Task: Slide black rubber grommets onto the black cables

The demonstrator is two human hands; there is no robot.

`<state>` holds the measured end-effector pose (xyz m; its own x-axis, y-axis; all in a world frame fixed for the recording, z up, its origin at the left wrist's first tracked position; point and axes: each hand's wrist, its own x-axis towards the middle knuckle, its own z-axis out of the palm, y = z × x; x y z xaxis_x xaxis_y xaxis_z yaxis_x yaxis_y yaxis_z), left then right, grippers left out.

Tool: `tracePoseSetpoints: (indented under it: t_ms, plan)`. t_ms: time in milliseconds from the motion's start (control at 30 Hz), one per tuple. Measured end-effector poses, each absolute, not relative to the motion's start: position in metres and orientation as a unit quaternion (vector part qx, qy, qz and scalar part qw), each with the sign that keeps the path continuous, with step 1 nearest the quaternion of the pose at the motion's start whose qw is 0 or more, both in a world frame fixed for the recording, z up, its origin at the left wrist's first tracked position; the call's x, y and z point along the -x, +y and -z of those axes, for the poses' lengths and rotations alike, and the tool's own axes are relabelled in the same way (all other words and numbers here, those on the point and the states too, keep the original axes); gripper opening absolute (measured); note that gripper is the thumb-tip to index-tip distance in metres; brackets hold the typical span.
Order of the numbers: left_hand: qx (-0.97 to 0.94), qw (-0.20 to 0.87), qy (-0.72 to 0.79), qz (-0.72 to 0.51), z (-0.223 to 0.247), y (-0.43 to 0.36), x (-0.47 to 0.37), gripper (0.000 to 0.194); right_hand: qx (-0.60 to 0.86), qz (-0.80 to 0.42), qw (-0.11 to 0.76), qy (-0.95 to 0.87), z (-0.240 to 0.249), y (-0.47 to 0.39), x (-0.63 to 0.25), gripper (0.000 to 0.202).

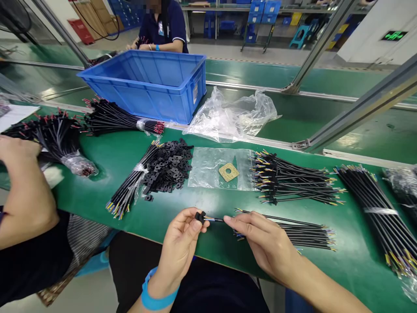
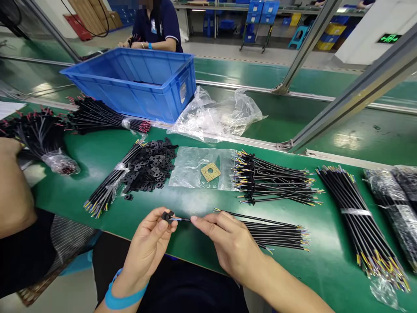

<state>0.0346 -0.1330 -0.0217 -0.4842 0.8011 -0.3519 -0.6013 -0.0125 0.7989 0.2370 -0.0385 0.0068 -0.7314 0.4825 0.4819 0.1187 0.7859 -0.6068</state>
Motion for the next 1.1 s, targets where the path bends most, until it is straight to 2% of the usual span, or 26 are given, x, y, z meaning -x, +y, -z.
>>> tracePoseSetpoints:
  t_ms: [367,567,933,1100]
  plan:
    - [-0.309,0.368,0.559,-0.675,0.03,-0.144,-0.028,0.015,0.189,-0.152,0.295,-0.924,-0.004,-0.049,-0.241,0.052]
    - [-0.358,0.295,0.601,-0.651,0.022,-0.142,-0.024,0.013,0.141,-0.077,0.294,-0.942,-0.018,-0.049,-0.245,0.043]
    - [-0.274,0.413,0.603,-0.625,0.029,-0.142,-0.018,0.028,0.088,0.003,0.289,-0.953,-0.029,-0.044,-0.244,0.04]
    - [-0.342,0.392,0.626,-0.581,0.021,-0.14,-0.015,0.018,0.091,-0.004,0.295,-0.951,-0.033,-0.042,-0.249,0.04]
